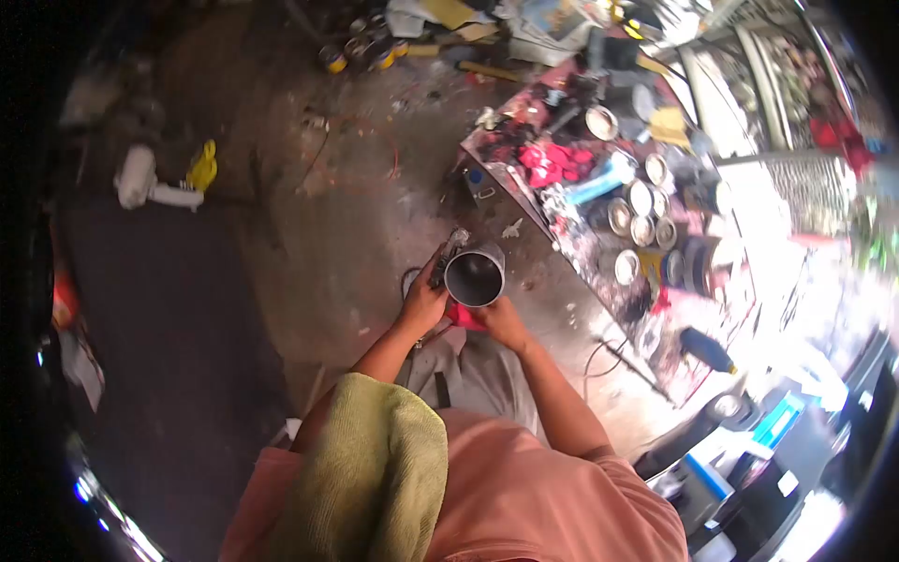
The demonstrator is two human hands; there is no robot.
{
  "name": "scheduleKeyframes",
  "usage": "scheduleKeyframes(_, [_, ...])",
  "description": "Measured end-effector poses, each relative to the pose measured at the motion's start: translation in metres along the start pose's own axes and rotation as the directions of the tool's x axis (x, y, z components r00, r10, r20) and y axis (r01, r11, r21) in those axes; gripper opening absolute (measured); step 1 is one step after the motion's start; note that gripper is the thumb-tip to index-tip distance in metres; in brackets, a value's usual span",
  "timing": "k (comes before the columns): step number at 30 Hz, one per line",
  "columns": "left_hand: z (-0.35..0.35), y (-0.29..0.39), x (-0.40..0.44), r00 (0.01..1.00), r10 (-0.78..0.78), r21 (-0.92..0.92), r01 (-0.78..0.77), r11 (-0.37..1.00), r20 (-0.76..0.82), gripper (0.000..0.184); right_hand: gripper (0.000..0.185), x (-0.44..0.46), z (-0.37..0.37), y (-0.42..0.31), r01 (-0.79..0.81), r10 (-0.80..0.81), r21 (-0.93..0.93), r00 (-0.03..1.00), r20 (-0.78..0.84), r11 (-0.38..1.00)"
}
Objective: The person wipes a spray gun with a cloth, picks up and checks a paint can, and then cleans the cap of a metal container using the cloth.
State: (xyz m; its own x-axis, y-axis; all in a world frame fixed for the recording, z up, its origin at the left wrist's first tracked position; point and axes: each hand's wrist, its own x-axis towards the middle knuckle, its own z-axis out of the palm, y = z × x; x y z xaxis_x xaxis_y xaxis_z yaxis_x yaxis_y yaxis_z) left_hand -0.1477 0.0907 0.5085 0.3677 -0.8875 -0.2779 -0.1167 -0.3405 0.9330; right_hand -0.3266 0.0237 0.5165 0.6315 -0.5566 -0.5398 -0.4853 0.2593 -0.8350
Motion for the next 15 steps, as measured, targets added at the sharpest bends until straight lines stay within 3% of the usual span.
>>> scheduleKeyframes(3, [-0.021, 0.042, -0.021, 0.983, 0.007, 0.177, -0.041, 0.983, 0.185, 0.066, 0.033, -0.061, -0.003, -0.001, -0.197, 0.250, 0.357, 0.962, -0.109, 0.913])
scheduleKeyframes(5, [-0.033, 0.072, -0.026, 0.944, -0.021, 0.265, -0.071, 0.962, 0.329, 0.061, 0.031, -0.104, 0.005, 0.013, -0.049, 0.239, 0.533, 0.926, -0.293, 0.844])
scheduleKeyframes(7, [-0.031, 0.073, -0.031, 0.874, 0.235, 0.216, -0.350, 0.912, 0.425, 0.057, 0.030, -0.144, 0.021, 0.020, 0.113, 0.245, 0.654, 0.868, -0.431, 0.748])
scheduleKeyframes(8, [-0.029, 0.074, -0.038, 0.808, 0.346, 0.168, -0.469, 0.867, 0.476, 0.055, 0.030, -0.165, 0.025, 0.013, 0.178, 0.256, 0.698, 0.844, -0.470, 0.694])
scheduleKeyframes(11, [-0.021, 0.138, -0.065, 0.639, -0.014, 0.166, -0.179, 0.970, 0.769, 0.056, 0.033, -0.213, 0.053, 0.014, 0.446, 0.316, 0.773, 0.730, -0.606, 0.451])
scheduleKeyframes(12, [-0.014, 0.140, -0.072, 0.558, 0.030, 0.120, -0.230, 0.966, 0.829, 0.056, 0.034, -0.226, 0.063, 0.015, 0.545, 0.337, 0.759, 0.683, -0.649, 0.357])
scheduleKeyframes(15, [0.001, 0.151, -0.102, 0.301, 0.080, 0.015, -0.302, 0.953, 0.950, 0.056, 0.035, -0.270, 0.093, 0.004, 0.631, 0.430, 0.710, 0.572, -0.698, 0.314])
